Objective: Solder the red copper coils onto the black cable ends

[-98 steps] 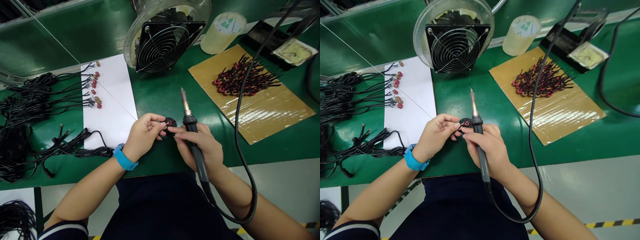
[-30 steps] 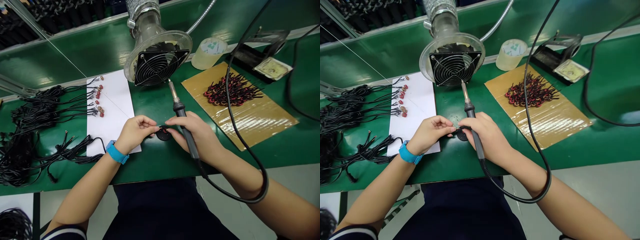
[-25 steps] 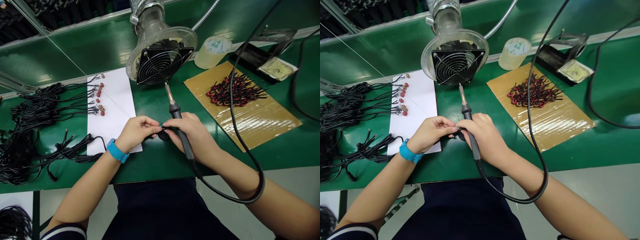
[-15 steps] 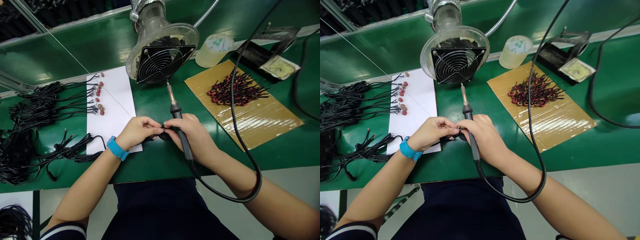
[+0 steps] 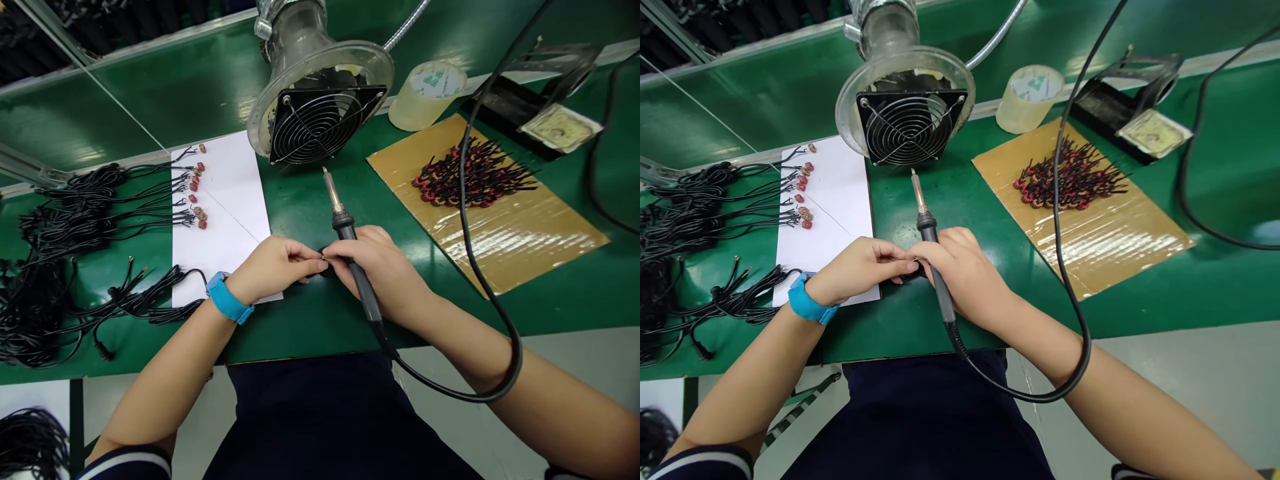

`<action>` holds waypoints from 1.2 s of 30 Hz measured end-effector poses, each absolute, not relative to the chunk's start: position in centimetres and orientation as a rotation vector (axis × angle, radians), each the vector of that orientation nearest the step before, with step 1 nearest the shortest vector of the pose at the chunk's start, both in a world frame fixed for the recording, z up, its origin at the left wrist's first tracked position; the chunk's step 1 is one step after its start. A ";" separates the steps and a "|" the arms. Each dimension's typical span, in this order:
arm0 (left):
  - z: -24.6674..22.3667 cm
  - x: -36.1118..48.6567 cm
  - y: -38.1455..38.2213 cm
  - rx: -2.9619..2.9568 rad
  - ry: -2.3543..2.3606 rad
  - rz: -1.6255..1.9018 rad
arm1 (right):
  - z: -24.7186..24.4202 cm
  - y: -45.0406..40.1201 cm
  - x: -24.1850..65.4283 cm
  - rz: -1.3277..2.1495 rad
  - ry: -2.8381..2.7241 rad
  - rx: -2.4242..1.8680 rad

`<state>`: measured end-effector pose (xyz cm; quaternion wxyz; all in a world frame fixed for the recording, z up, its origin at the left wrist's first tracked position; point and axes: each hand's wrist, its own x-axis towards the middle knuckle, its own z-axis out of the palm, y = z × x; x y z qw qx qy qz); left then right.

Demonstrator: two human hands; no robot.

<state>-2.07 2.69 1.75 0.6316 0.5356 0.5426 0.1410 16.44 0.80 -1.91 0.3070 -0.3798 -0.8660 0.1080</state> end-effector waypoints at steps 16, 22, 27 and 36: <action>1.0 -1.2 2.1 1.085 1.320 0.416 | -1.0 0.5 17.4 0.296 -2.140 -1.085; 1.2 -1.0 2.1 1.115 1.366 0.398 | -1.5 0.4 18.1 0.405 -2.156 -0.996; 1.1 -1.1 2.1 1.117 1.355 0.398 | -2.0 0.8 17.5 0.311 -2.273 -0.975; 0.8 -0.5 1.4 0.887 1.321 0.502 | -1.4 1.1 15.7 0.265 -2.184 -1.163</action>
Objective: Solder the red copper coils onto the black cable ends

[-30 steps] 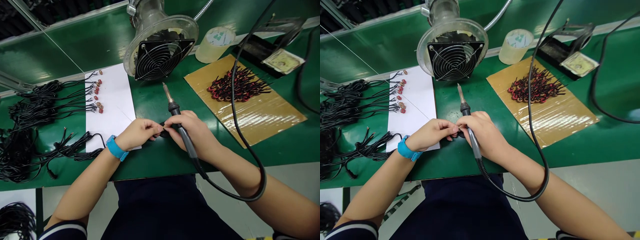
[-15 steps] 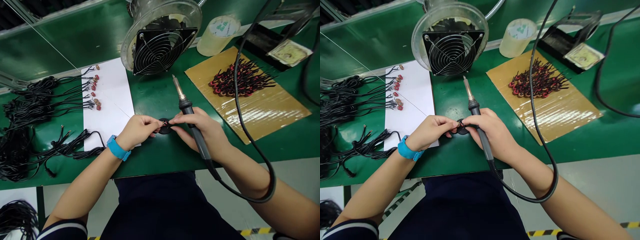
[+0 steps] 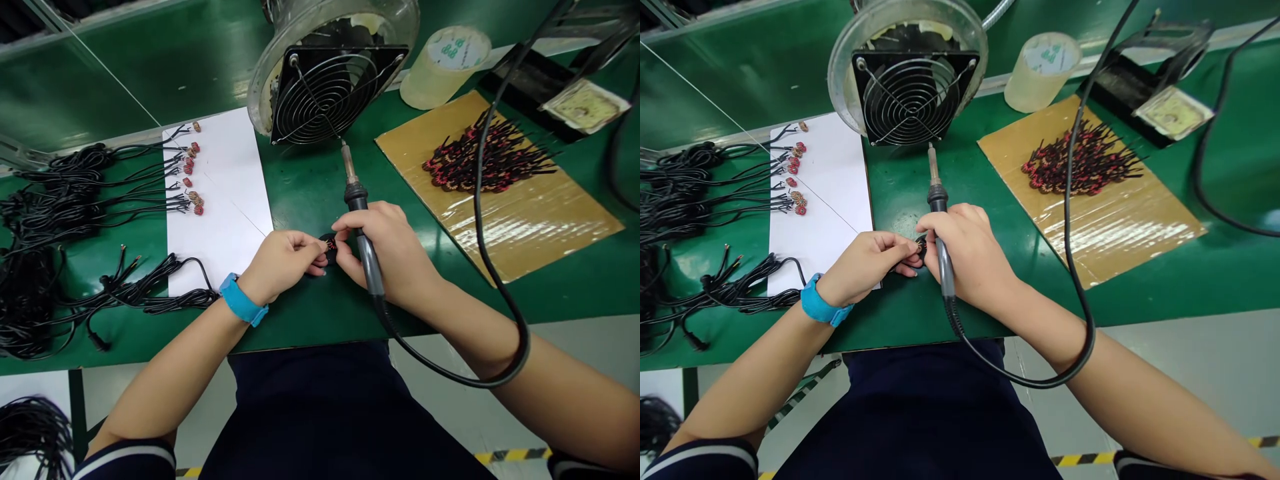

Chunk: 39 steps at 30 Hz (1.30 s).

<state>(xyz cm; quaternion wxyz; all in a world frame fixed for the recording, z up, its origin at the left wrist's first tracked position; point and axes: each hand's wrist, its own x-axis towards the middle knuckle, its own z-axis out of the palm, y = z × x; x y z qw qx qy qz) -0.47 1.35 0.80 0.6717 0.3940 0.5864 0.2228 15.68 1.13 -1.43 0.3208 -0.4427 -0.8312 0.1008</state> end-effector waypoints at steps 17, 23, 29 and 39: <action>-0.1 0.4 -0.3 1.109 1.465 0.619 | -4.2 -7.5 18.9 0.344 -1.736 -1.107; -0.1 0.5 -0.3 1.156 1.472 0.627 | -4.6 -8.4 19.0 0.455 -1.725 -1.058; -0.3 0.6 -0.5 1.195 1.485 0.618 | -5.0 -8.6 19.0 0.490 -1.706 -1.077; -0.1 0.6 -0.4 1.235 1.481 0.601 | -4.9 -8.8 18.9 0.490 -1.723 -1.097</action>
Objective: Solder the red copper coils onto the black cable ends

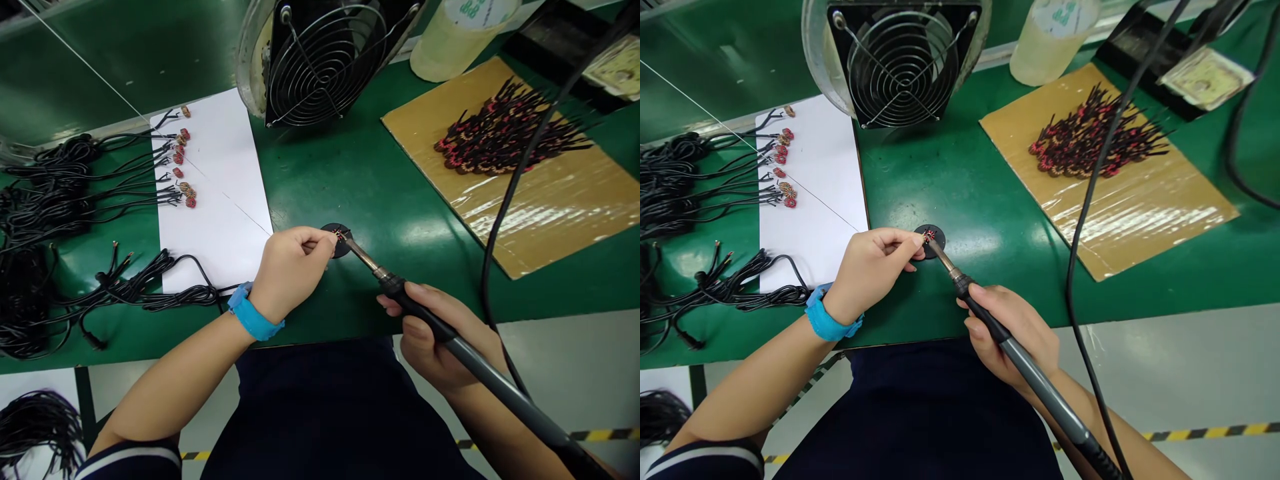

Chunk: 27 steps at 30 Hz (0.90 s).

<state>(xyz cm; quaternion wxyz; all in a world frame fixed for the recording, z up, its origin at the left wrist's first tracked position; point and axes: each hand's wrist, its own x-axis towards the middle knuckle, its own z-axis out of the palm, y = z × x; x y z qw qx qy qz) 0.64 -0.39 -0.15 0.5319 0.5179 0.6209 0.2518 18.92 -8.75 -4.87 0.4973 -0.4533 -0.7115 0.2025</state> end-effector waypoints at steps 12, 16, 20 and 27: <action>-0.1 0.6 -0.5 1.250 1.480 0.603 | -4.8 -8.7 18.8 0.468 -1.718 -1.087; -0.1 0.6 -0.5 1.261 1.478 0.604 | -4.7 -8.6 18.9 0.479 -1.738 -1.086; -0.2 0.6 -0.5 1.267 1.476 0.613 | -5.1 -8.8 19.0 0.425 -1.714 -1.110; -0.3 0.6 -0.5 1.294 1.477 0.660 | -5.3 -8.7 18.9 0.353 -1.689 -1.079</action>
